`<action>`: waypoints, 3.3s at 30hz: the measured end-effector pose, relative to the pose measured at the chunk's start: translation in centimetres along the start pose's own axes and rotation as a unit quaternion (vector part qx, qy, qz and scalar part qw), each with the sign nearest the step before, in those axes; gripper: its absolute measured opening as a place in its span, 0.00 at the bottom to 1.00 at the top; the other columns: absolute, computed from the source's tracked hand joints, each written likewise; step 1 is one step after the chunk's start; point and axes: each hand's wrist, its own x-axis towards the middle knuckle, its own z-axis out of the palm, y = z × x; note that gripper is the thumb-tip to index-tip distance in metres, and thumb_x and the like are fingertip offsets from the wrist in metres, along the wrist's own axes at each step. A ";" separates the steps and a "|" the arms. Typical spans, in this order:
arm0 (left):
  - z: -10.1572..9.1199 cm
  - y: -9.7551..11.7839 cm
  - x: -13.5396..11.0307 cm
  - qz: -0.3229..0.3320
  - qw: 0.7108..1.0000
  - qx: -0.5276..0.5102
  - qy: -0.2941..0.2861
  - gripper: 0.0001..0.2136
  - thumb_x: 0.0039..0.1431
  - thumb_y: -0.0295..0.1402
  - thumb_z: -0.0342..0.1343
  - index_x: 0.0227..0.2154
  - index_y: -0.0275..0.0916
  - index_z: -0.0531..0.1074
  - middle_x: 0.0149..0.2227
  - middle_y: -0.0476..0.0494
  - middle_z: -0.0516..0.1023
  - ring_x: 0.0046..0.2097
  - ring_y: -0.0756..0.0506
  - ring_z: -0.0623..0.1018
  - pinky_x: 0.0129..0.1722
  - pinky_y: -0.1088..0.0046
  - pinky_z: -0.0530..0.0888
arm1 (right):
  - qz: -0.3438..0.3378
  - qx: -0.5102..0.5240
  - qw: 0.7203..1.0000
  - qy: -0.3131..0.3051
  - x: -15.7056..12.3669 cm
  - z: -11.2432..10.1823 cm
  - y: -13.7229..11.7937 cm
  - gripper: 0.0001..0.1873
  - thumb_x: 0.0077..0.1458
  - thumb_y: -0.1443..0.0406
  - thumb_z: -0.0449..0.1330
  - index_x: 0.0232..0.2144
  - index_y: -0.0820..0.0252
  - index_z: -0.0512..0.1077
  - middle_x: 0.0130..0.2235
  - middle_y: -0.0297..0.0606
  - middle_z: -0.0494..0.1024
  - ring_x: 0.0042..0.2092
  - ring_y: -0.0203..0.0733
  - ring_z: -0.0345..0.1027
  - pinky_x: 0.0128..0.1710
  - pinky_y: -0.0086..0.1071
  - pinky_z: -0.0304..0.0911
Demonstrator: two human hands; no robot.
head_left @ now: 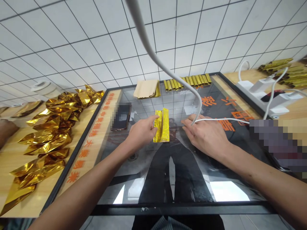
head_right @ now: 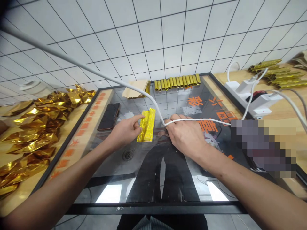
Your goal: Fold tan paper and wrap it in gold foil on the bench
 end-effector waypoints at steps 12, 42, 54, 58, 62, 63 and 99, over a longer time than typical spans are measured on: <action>0.0 0.7 0.0 0.278 0.957 0.043 0.063 0.17 0.76 0.28 0.48 0.60 0.37 0.76 0.71 0.34 0.72 0.72 0.37 0.71 0.73 0.51 0.69 | -0.035 0.039 0.998 0.047 -0.6 1.4 0.0 0.12 0.74 0.64 0.56 0.45 0.59 0.80 0.45 0.42 0.85 0.36 0.44 0.73 0.36 0.38 0.55; 3.1 0.5 -1.7 0.195 0.979 -0.004 0.066 0.19 0.79 0.36 0.50 0.65 0.35 0.72 0.74 0.31 0.66 0.75 0.35 0.67 0.73 0.50 0.69 | -0.177 0.187 0.966 0.035 -0.2 2.3 -1.7 0.16 0.74 0.72 0.53 0.53 0.63 0.80 0.58 0.47 0.84 0.57 0.50 0.79 0.63 0.49 0.72; 3.6 -0.1 -1.7 0.214 0.973 -0.026 0.086 0.19 0.80 0.38 0.46 0.65 0.38 0.72 0.73 0.33 0.68 0.75 0.36 0.67 0.76 0.49 0.65 | -0.125 0.252 0.956 0.087 -0.1 3.6 0.2 0.15 0.74 0.68 0.57 0.54 0.59 0.81 0.56 0.49 0.85 0.55 0.53 0.81 0.58 0.50 0.78; 3.6 -0.1 -1.6 0.200 0.974 -0.031 0.100 0.19 0.80 0.37 0.45 0.65 0.41 0.72 0.73 0.36 0.69 0.75 0.37 0.68 0.76 0.50 0.65 | -0.071 0.264 0.958 0.083 0.1 4.4 1.4 0.15 0.74 0.67 0.56 0.53 0.57 0.82 0.54 0.47 0.86 0.55 0.53 0.81 0.58 0.50 0.77; 3.8 -0.2 -1.3 0.181 0.976 -0.034 0.114 0.22 0.81 0.37 0.42 0.67 0.36 0.71 0.74 0.32 0.67 0.75 0.37 0.67 0.76 0.51 0.65 | -0.044 0.261 0.961 0.078 0.6 4.8 1.9 0.15 0.72 0.66 0.57 0.50 0.53 0.84 0.54 0.43 0.86 0.53 0.52 0.81 0.58 0.46 0.75; 3.8 -0.2 -1.2 0.174 0.977 -0.035 0.119 0.22 0.81 0.37 0.42 0.67 0.36 0.71 0.74 0.32 0.67 0.76 0.37 0.67 0.76 0.51 0.65 | -0.037 0.258 0.962 0.077 0.8 4.9 2.0 0.14 0.71 0.65 0.58 0.49 0.52 0.84 0.53 0.43 0.86 0.53 0.52 0.81 0.57 0.45 0.75; 5.2 -1.6 0.8 0.023 0.962 -0.095 0.256 0.17 0.76 0.34 0.48 0.58 0.38 0.78 0.60 0.34 0.81 0.64 0.38 0.79 0.67 0.56 0.74 | -0.006 0.226 0.972 0.065 1.9 6.5 3.1 0.15 0.71 0.64 0.57 0.45 0.57 0.85 0.52 0.43 0.86 0.52 0.49 0.79 0.48 0.38 0.72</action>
